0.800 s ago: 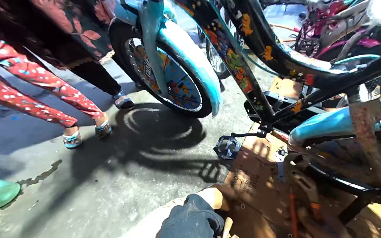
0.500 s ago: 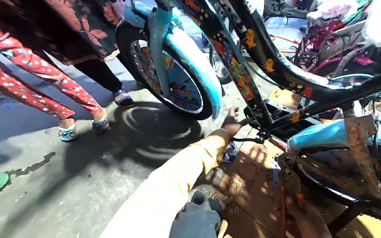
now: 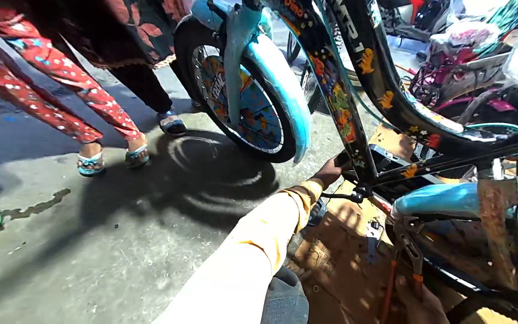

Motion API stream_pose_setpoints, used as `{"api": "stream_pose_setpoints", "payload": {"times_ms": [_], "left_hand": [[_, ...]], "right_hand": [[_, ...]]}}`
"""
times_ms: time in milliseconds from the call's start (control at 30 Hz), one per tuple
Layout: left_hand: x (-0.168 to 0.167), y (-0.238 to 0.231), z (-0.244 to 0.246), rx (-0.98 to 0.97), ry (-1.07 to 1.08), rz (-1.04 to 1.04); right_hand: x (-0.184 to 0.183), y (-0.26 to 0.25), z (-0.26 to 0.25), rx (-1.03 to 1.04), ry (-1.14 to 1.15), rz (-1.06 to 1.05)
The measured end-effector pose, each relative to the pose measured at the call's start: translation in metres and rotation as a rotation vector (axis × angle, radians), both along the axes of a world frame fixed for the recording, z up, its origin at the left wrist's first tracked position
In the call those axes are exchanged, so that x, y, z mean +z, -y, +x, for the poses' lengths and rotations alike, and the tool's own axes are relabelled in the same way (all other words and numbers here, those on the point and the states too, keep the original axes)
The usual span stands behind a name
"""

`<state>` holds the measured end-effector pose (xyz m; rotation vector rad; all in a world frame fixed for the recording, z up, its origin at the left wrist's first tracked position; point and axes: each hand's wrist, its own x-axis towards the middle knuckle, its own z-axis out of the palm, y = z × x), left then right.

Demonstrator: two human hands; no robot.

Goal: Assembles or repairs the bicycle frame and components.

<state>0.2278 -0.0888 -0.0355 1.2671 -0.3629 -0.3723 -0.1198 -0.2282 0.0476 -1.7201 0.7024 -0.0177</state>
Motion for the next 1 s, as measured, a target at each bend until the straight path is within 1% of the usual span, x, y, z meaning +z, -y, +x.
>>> {"api": "stream_pose_setpoints", "payload": {"times_ms": [200,433,500,600,633,667,700,767,833,867,933,1000], "left_hand": [[0.000,0.001,0.000,0.049,0.014,0.062],[-0.013,0.008,0.008,0.126,0.031,0.191],[-0.015,0.009,0.008,0.125,0.039,0.177],[0.001,0.007,0.002,0.063,0.001,0.092],[0.007,0.003,-0.001,0.034,-0.033,0.100],[0.010,-0.002,-0.001,0.008,-0.053,0.147],[0.013,-0.007,0.001,-0.014,-0.047,0.239],[0.015,-0.025,-0.005,-0.035,0.027,0.475],[0.021,-0.052,-0.028,-0.043,0.065,0.647],[0.021,-0.067,-0.043,-0.029,0.043,0.704],[0.016,-0.097,-0.077,0.022,-0.071,0.744],[0.005,-0.122,-0.108,0.055,-0.280,0.639]], "right_hand": [[0.004,-0.007,0.008,-0.001,0.003,-0.007],[0.005,-0.007,0.012,-0.014,-0.013,-0.015],[0.002,-0.004,0.012,-0.005,-0.015,-0.034],[0.000,-0.001,0.016,-0.006,-0.074,-0.079],[-0.002,-0.001,0.016,-0.007,-0.085,-0.078],[-0.002,-0.001,0.016,-0.003,-0.091,-0.068],[-0.003,-0.002,0.015,0.001,-0.089,-0.051],[-0.004,0.000,0.009,0.016,-0.083,-0.014],[-0.006,0.003,0.002,0.041,-0.048,0.015],[-0.006,0.005,-0.001,0.056,-0.015,0.025],[-0.007,0.007,-0.006,0.070,0.033,0.034],[-0.007,0.008,-0.009,0.070,0.054,0.068]]}}
